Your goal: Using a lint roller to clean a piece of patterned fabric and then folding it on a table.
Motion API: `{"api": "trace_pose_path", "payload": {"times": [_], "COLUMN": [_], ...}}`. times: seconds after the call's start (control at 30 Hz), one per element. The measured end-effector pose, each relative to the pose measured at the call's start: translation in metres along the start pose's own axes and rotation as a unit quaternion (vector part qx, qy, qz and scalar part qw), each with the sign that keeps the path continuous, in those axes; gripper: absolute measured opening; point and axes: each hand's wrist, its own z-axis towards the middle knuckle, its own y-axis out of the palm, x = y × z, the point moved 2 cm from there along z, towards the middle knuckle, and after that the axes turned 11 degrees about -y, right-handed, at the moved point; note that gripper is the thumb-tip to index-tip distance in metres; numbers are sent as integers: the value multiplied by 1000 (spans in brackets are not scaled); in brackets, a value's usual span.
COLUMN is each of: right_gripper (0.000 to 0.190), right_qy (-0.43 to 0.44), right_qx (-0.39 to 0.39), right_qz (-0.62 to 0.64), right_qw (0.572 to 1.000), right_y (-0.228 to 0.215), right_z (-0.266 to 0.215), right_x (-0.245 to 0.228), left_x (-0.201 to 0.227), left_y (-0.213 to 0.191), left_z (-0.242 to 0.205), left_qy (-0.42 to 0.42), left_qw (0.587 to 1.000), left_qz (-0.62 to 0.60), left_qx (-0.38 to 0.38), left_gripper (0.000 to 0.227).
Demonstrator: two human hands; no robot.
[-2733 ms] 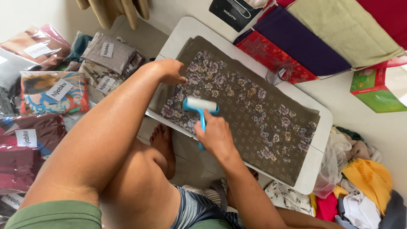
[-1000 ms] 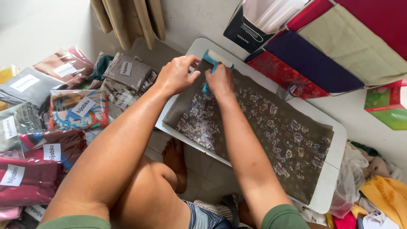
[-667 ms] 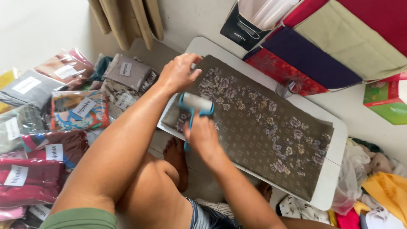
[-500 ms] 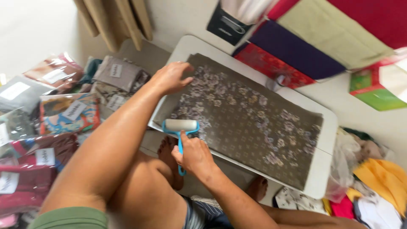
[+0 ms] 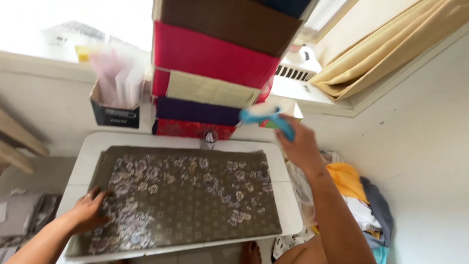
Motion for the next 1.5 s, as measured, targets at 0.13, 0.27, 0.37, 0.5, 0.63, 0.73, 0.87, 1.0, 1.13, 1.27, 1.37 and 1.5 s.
{"api": "trace_pose_path", "payload": {"times": [0.13,0.27,0.37,0.5,0.63,0.73,0.87,1.0,1.13,1.27,1.37,1.5], "right_gripper": [43,50,61,76,45,29,55,60,55,38,37,20], "right_qy": [57,138,121,-138,-213,-91,-70,-130,-121,-127,-137,-118], "right_qx": [118,-7,-20,161,16,-419,-586,-554,-535,-524,-505,-462], "right_qz": [-28,-117,-192,-452,-222,-4,-35,-8,9,-25,-40,-2], "right_qw": [991,983,974,867,951,904,807,822,836,842,851,879], "right_y": [-13,18,32,18,42,96,155,167,151,145,145,133], "right_z": [19,29,38,14,-30,-84,-178,-219,-229,-232,-235,-226], "right_x": [63,106,116,59,23,34,95,133,144,160,169,158], "left_x": [12,26,12,-15,57,95,117,106,103,94,76,88], "left_y": [-21,-49,-43,-36,-113,-128,-114,-99,-109,-102,-81,-108], "left_z": [1,-20,-2,13,-60,-96,-133,-146,-161,-162,-154,-166], "left_qy": [-47,-72,-46,45,81,69,79,97,99,167,241,388], "left_qw": [997,992,994,984,997,987,974,977,987,965,941,901], "left_qz": [44,44,54,156,11,27,75,110,62,191,235,174], "left_qx": [-41,-92,-78,70,-15,-143,-200,-155,-108,-70,-36,88], "left_gripper": [107,91,91,94,52,35,54,66,37,61,48,8]}}
